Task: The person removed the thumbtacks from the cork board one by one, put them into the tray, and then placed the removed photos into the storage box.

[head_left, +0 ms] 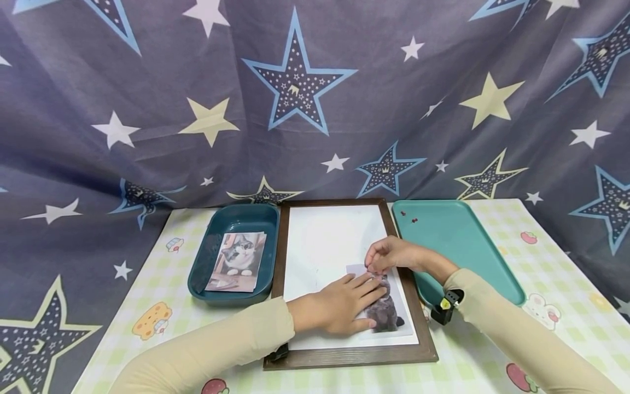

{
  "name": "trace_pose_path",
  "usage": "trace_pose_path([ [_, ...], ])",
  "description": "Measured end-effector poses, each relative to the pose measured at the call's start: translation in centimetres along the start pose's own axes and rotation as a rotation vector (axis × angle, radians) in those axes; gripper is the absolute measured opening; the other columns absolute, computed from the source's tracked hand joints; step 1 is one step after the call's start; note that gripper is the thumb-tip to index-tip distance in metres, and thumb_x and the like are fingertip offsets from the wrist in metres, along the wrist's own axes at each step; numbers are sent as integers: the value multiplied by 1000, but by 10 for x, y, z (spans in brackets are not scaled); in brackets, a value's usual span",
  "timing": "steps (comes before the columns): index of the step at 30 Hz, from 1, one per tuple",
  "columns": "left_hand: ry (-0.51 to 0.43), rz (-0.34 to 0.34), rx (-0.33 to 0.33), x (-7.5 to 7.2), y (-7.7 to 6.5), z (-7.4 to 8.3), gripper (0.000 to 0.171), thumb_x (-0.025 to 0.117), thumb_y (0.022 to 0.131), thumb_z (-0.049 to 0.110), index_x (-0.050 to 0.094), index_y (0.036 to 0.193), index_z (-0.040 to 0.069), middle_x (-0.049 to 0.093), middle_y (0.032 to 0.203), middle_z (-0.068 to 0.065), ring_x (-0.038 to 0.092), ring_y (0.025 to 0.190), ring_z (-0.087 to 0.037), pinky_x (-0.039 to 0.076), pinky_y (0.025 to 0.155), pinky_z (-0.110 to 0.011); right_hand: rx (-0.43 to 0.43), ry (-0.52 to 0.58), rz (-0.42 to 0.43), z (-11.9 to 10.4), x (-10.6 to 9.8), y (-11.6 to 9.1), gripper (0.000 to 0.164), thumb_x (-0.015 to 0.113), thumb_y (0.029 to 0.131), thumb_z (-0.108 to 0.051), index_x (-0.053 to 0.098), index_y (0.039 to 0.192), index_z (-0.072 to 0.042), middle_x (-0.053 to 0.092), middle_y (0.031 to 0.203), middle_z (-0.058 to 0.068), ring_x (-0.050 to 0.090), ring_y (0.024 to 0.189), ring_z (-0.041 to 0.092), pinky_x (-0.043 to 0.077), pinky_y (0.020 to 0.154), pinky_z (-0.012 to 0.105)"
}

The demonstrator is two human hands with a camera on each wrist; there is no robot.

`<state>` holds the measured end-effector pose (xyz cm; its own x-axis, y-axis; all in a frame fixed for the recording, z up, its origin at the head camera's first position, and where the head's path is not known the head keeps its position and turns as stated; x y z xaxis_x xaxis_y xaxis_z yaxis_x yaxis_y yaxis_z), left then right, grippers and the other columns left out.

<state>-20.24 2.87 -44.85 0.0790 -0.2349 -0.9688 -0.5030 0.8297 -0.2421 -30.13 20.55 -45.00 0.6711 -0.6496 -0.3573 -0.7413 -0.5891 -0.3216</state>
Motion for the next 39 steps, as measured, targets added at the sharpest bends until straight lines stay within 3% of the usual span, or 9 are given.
trace_pose_path([
  [39, -19, 15, -7, -4, -3, 1, 72, 29, 107, 59, 14, 166, 21, 14, 173, -2, 15, 159, -23, 24, 127, -43, -10, 1, 11, -1, 2, -1, 14, 71, 88, -2, 70, 101, 4, 73, 81, 2, 63, 72, 13, 55, 68, 24],
])
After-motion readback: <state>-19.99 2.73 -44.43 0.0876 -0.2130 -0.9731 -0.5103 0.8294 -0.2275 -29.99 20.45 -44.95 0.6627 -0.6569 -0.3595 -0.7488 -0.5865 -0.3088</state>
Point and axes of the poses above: each hand's wrist, its own y-axis towards the middle knuckle, its own x-axis out of the palm, z = x × y, the point moved 3 cm from there along y, towards the middle knuckle
